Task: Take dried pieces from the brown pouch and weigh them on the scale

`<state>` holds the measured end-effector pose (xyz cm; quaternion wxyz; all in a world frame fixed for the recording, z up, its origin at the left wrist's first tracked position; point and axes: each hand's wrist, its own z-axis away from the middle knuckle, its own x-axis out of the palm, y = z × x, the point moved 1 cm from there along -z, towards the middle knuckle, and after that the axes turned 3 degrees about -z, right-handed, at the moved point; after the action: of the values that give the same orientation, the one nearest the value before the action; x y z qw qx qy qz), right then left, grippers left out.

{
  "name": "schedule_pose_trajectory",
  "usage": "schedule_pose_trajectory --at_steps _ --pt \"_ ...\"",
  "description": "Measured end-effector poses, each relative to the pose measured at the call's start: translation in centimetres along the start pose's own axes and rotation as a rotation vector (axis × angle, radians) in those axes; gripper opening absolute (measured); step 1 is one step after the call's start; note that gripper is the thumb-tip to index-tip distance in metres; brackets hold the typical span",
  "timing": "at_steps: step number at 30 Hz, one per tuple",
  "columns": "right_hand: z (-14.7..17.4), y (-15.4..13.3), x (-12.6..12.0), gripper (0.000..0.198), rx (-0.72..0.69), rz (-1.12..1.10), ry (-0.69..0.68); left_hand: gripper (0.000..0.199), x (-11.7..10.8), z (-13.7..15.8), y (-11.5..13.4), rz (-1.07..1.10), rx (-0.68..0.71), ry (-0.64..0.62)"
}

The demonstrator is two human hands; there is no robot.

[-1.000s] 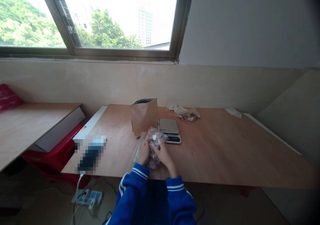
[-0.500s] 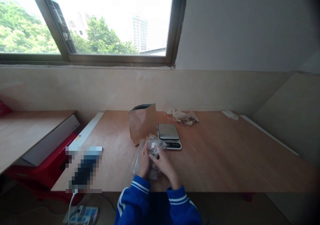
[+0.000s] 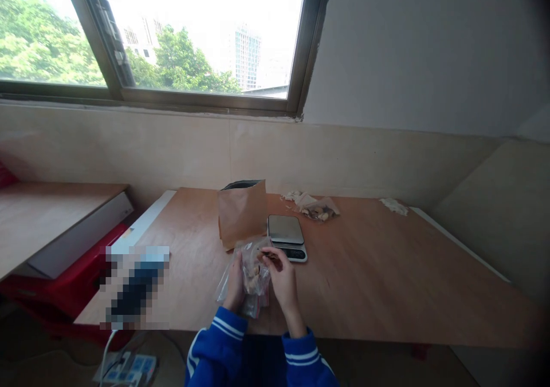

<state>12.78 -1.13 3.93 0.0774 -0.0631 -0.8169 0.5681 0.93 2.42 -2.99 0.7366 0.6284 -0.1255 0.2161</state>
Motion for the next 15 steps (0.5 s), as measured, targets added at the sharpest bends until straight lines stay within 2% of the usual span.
schedule_pose_trajectory --at_steps 4,7,11,13,15 --pt "-1.8 -1.1 -0.3 0.027 0.048 -0.144 0.053 0.054 0.3 0.4 0.1 0.125 -0.069 -0.062" --pt "-5.9 -4.0 0.5 0.03 -0.064 -0.178 0.084 0.051 0.4 0.6 0.4 0.103 -0.059 -0.014" --pt "-14.0 -8.6 3.7 0.023 -0.373 -0.026 -0.077 0.046 0.7 0.9 1.0 0.087 -0.056 0.013" --pt "-17.5 -9.6 5.7 0.018 -0.488 0.122 -0.151 0.048 1.0 1.1 1.4 0.089 -0.078 0.005" --pt "-19.7 -9.4 7.4 0.015 -0.523 0.277 -0.259 0.051 1.2 1.3 1.7 0.091 -0.098 -0.008"
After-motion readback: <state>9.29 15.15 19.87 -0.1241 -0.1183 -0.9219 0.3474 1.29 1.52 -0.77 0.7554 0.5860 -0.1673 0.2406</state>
